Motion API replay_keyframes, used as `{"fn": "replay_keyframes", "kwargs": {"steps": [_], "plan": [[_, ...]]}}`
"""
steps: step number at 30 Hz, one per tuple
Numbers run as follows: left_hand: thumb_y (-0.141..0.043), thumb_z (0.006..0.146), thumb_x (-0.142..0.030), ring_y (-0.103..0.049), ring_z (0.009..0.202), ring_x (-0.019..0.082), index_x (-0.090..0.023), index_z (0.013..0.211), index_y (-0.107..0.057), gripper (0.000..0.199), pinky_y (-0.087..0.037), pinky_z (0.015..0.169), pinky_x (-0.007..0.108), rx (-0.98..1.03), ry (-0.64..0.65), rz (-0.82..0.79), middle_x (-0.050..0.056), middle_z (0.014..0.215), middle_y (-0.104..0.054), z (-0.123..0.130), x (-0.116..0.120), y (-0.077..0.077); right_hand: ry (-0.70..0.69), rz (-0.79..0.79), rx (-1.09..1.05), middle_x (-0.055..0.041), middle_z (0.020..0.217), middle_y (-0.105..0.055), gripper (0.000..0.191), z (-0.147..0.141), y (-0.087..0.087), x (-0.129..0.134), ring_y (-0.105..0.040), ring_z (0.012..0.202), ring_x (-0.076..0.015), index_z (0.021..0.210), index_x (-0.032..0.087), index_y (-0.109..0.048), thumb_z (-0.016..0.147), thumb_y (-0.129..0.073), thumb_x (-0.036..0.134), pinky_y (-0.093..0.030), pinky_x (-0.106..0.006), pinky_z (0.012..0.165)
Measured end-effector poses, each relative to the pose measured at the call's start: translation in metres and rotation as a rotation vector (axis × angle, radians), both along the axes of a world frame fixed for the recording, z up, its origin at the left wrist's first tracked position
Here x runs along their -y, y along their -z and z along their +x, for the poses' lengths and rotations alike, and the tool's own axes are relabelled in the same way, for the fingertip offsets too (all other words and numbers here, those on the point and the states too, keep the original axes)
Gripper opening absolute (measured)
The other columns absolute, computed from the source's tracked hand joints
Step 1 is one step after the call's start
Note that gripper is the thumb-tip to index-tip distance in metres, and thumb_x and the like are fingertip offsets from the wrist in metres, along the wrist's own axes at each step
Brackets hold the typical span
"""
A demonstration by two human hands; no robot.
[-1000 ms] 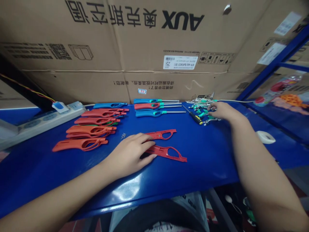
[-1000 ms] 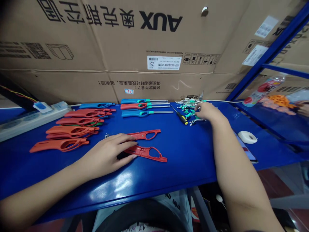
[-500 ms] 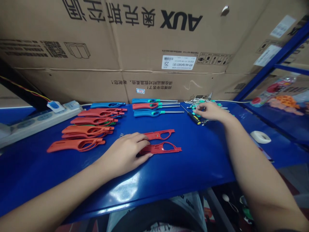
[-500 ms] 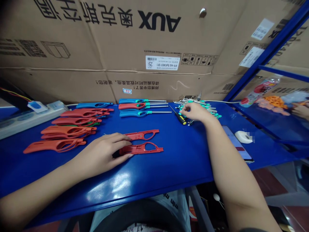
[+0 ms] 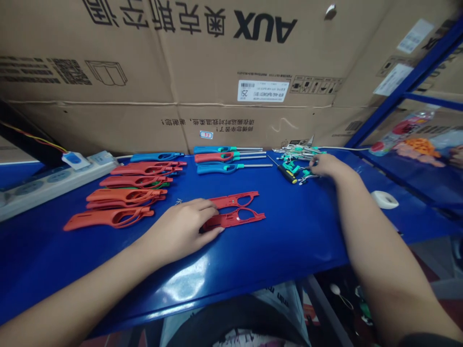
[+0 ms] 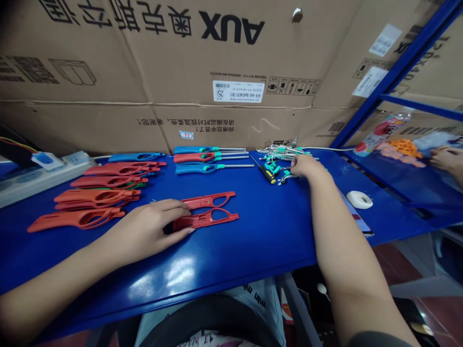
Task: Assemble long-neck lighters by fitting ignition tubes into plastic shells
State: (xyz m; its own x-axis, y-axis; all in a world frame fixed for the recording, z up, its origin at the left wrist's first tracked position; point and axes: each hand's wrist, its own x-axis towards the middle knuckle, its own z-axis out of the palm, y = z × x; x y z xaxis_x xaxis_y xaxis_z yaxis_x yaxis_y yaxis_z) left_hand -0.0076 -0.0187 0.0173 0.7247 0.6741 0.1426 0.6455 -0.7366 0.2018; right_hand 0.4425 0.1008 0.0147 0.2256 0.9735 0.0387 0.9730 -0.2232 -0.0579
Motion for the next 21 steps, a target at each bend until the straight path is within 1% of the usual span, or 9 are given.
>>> {"fn": "replay_keyframes", "kwargs": {"steps": [3, 7, 10, 13, 15, 16, 19, 21], "plan": [[-0.059, 0.096, -0.039, -0.069, 0.098, 0.026, -0.020, 0.109, -0.069, 0.025, -0.057, 0.082, 0.037, -0.004, 0.004, 0.013, 0.007, 0.106, -0.072, 0.000, 0.000, -0.001, 0.091, -0.013, -0.005, -0.0072, 0.082, -0.072, 0.020, -0.003, 0.000, 0.001, -0.065, 0.072, -0.0223, 0.084, 0.020, -0.069, 0.066, -0.067, 0.015, -0.048, -0.031, 0.066], [-0.059, 0.096, -0.038, -0.069, 0.102, 0.027, -0.021, 0.116, -0.068, 0.027, -0.057, 0.081, 0.038, -0.008, 0.014, 0.050, 0.007, 0.112, -0.072, 0.001, 0.000, -0.001, 0.152, 0.065, 0.007, -0.0115, 0.106, -0.073, 0.026, -0.007, -0.009, 0.008, -0.068, 0.092, -0.0268, 0.100, 0.021, -0.067, 0.074, -0.064, 0.022, -0.049, -0.032, 0.072], [-0.058, 0.097, -0.037, -0.069, 0.105, 0.026, -0.023, 0.115, -0.068, 0.024, -0.056, 0.085, 0.038, 0.017, 0.039, 0.045, 0.006, 0.114, -0.073, 0.002, 0.000, 0.000, 0.143, 0.192, 0.006, -0.0138, 0.113, -0.072, 0.029, -0.013, -0.020, 0.015, -0.067, 0.101, -0.0311, 0.106, 0.022, -0.068, 0.079, -0.060, 0.026, -0.049, -0.034, 0.072], [-0.057, 0.098, -0.034, -0.069, 0.104, 0.025, -0.023, 0.112, -0.069, 0.022, -0.056, 0.085, 0.036, 0.028, 0.051, 0.019, 0.006, 0.112, -0.073, 0.001, -0.002, 0.002, 0.127, 0.291, 0.002, -0.0130, 0.114, -0.073, 0.032, -0.018, -0.029, 0.020, -0.066, 0.105, -0.0331, 0.111, 0.023, -0.071, 0.081, -0.059, 0.028, -0.049, -0.036, 0.072], [-0.057, 0.098, -0.034, -0.069, 0.103, 0.025, -0.022, 0.111, -0.069, 0.021, -0.056, 0.084, 0.036, 0.023, 0.049, 0.007, 0.006, 0.111, -0.073, 0.001, -0.002, 0.002, 0.138, 0.260, 0.021, -0.0124, 0.113, -0.074, 0.035, -0.019, -0.032, 0.021, -0.067, 0.103, -0.0329, 0.113, 0.023, -0.073, 0.080, -0.060, 0.027, -0.050, -0.036, 0.073], [-0.056, 0.099, -0.034, -0.069, 0.103, 0.025, -0.022, 0.111, -0.068, 0.021, -0.056, 0.084, 0.037, 0.020, 0.048, 0.003, 0.006, 0.111, -0.074, 0.001, -0.002, 0.002, 0.130, 0.215, 0.037, -0.0120, 0.112, -0.074, 0.036, -0.018, -0.033, 0.021, -0.068, 0.102, -0.0321, 0.112, 0.023, -0.074, 0.079, -0.060, 0.025, -0.050, -0.036, 0.074], [-0.055, 0.099, -0.034, -0.069, 0.104, 0.025, -0.022, 0.110, -0.068, 0.021, -0.056, 0.085, 0.038, 0.018, 0.044, -0.004, 0.005, 0.111, -0.074, 0.001, -0.003, 0.001, 0.064, 0.051, 0.064, -0.0091, 0.103, -0.077, 0.033, -0.013, -0.031, 0.019, -0.070, 0.095, -0.0288, 0.101, 0.023, -0.080, 0.073, -0.063, 0.018, -0.052, -0.035, 0.076], [-0.056, 0.098, -0.033, -0.069, 0.103, 0.025, -0.022, 0.110, -0.068, 0.020, -0.056, 0.085, 0.038, 0.020, 0.042, -0.004, 0.005, 0.110, -0.074, 0.001, -0.003, 0.001, 0.040, 0.002, 0.061, -0.0086, 0.101, -0.078, 0.033, -0.008, -0.029, 0.018, -0.070, 0.093, -0.0280, 0.100, 0.022, -0.081, 0.073, -0.062, 0.015, -0.053, -0.035, 0.078]]}}
